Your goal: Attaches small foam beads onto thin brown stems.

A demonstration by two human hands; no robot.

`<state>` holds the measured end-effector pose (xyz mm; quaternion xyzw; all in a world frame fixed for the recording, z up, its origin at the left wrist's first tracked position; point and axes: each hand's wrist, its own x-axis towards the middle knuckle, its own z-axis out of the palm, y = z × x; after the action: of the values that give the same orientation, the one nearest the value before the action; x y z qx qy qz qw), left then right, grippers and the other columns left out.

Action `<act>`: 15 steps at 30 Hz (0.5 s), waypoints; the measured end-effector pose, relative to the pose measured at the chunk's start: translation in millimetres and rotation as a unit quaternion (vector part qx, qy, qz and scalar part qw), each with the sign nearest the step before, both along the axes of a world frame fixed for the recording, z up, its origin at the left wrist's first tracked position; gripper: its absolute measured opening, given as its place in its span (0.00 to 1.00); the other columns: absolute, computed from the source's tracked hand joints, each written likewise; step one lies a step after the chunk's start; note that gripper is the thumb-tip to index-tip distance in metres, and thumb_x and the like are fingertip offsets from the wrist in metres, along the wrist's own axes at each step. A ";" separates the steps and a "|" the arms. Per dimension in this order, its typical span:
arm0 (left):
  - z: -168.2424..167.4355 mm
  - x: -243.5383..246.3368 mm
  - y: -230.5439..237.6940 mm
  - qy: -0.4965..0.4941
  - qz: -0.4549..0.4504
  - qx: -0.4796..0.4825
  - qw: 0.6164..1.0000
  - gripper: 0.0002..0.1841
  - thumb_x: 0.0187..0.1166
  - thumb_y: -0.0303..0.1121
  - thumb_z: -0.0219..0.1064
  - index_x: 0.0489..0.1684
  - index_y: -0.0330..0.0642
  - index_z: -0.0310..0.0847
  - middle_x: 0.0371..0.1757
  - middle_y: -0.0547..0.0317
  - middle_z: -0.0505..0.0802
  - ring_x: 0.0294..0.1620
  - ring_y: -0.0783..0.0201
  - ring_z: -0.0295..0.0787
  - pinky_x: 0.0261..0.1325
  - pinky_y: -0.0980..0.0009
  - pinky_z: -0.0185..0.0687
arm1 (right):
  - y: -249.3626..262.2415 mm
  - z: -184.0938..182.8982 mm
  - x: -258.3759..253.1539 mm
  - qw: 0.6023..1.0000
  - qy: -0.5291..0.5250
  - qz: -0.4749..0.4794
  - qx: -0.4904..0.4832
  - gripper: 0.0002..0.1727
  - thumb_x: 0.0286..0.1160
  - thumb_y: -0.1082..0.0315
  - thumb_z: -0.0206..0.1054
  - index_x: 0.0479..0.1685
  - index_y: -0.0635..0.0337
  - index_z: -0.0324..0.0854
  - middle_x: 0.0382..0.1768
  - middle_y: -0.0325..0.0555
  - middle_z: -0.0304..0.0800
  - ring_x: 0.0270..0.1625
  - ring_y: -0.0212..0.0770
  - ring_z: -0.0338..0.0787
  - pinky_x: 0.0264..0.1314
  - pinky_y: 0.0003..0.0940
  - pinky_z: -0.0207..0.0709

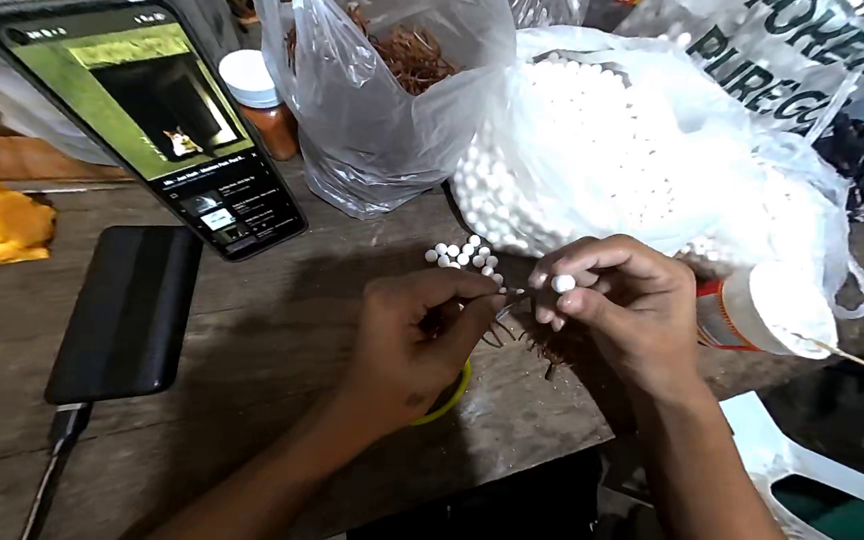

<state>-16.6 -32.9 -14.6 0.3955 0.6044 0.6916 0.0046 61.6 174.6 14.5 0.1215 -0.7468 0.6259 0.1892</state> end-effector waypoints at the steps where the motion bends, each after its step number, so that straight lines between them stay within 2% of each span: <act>1: -0.5 0.3 -0.1 0.003 -0.002 0.002 1.000 0.05 0.79 0.23 0.68 0.37 0.31 0.89 0.30 0.64 0.93 0.28 0.86 0.83 0.32 0.90 0.78 | -0.7 -1.5 0.8 1.000 -0.002 0.011 -0.021 0.08 0.75 0.65 0.75 0.50 0.49 0.89 0.41 0.34 0.96 0.34 0.25 0.92 0.36 0.18 0.88; 5: -1.8 1.9 0.2 0.006 -0.004 0.002 1.000 0.05 0.79 0.24 0.67 0.38 0.31 0.89 0.31 0.63 0.93 0.29 0.85 0.83 0.33 0.90 0.79 | -2.5 -5.4 2.3 0.997 -0.003 0.038 -0.074 0.09 0.75 0.66 0.75 0.52 0.48 0.89 0.37 0.34 0.95 0.32 0.25 0.92 0.35 0.17 0.87; 8: -2.1 2.8 0.1 0.007 -0.003 0.001 1.000 0.06 0.80 0.24 0.67 0.38 0.31 0.89 0.32 0.63 0.93 0.30 0.86 0.83 0.33 0.90 0.78 | -4.9 -7.0 3.0 0.996 -0.021 0.018 -0.086 0.08 0.73 0.66 0.77 0.49 0.48 0.91 0.34 0.32 0.93 0.29 0.23 0.89 0.33 0.16 0.86; 12: -1.0 2.5 0.3 0.000 -0.002 0.010 1.000 0.05 0.79 0.23 0.68 0.37 0.30 0.89 0.31 0.63 0.93 0.29 0.86 0.83 0.33 0.90 0.78 | -4.7 -7.9 1.8 0.995 -0.043 0.038 -0.084 0.10 0.81 0.64 0.70 0.56 0.50 0.90 0.40 0.39 0.96 0.32 0.26 0.92 0.36 0.18 0.87; 15: -1.3 3.3 1.0 -0.001 0.004 0.010 1.000 0.05 0.78 0.23 0.67 0.37 0.30 0.89 0.30 0.63 0.92 0.28 0.85 0.82 0.32 0.89 0.78 | -8.2 -8.5 1.4 0.996 -0.044 0.022 -0.070 0.07 0.82 0.67 0.69 0.51 0.51 0.90 0.37 0.39 0.96 0.31 0.27 0.91 0.35 0.19 0.87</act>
<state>-13.3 -31.9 -15.9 0.3920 0.5993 0.6980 -0.0011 63.0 166.4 5.9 0.0968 -0.7057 0.6855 0.1506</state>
